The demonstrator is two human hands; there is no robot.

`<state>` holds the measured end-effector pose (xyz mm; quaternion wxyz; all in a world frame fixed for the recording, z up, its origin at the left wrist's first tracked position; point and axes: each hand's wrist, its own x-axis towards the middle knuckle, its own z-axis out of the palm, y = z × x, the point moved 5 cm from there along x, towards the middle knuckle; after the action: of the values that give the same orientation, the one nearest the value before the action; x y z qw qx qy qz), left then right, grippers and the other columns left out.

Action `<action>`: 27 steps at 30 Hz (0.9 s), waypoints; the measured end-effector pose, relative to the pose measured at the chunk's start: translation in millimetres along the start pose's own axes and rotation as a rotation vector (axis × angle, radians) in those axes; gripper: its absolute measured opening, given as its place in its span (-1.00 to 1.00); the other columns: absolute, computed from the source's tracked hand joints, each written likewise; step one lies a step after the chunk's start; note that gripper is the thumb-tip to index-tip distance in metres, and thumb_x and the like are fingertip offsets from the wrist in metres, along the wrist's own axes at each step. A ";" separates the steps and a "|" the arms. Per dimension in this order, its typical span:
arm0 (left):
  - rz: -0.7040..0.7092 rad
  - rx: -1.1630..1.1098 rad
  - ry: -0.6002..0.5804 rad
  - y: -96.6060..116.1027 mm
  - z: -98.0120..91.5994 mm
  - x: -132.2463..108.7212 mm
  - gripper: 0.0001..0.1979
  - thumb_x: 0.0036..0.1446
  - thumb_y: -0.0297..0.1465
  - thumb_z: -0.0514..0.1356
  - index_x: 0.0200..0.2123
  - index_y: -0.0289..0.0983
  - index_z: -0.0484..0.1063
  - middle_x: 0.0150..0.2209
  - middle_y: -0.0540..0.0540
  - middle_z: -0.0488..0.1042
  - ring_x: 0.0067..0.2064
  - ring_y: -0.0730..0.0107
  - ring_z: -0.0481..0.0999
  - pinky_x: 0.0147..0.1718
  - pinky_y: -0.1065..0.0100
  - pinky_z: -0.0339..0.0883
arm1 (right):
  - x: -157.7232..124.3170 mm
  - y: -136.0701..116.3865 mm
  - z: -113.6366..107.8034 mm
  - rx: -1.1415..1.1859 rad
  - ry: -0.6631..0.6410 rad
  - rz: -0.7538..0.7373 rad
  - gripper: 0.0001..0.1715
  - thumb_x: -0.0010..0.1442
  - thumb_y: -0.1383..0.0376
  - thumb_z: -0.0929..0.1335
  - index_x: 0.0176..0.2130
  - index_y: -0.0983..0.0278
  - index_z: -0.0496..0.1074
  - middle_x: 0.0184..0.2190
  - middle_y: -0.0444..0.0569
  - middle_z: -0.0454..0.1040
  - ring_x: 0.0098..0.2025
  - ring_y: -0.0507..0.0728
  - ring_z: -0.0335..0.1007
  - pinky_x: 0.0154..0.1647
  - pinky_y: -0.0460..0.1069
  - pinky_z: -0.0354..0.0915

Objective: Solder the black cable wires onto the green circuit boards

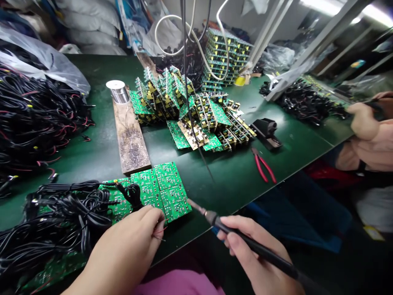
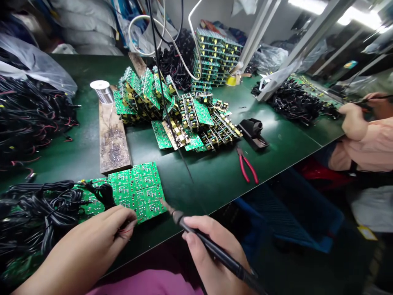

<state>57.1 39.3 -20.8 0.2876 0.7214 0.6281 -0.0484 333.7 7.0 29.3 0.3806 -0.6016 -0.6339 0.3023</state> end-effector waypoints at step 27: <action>0.051 0.048 0.037 2.7 0.4 -5.3 -0.54 0.51 -0.21 -0.21 -0.22 -0.11 0.45 -0.19 -0.11 0.54 -0.14 0.07 0.64 -0.14 0.06 0.34 | 1.8 -14.6 20.0 0.005 -0.211 -0.061 -0.79 0.46 0.31 0.45 0.01 0.01 0.64 -0.23 -0.27 0.76 -0.21 0.01 0.76 0.09 -0.16 0.60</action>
<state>58.7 34.3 -17.9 0.2596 0.7446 0.6134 -0.0429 309.0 8.8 31.2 0.3224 -0.5458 -0.6877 0.3539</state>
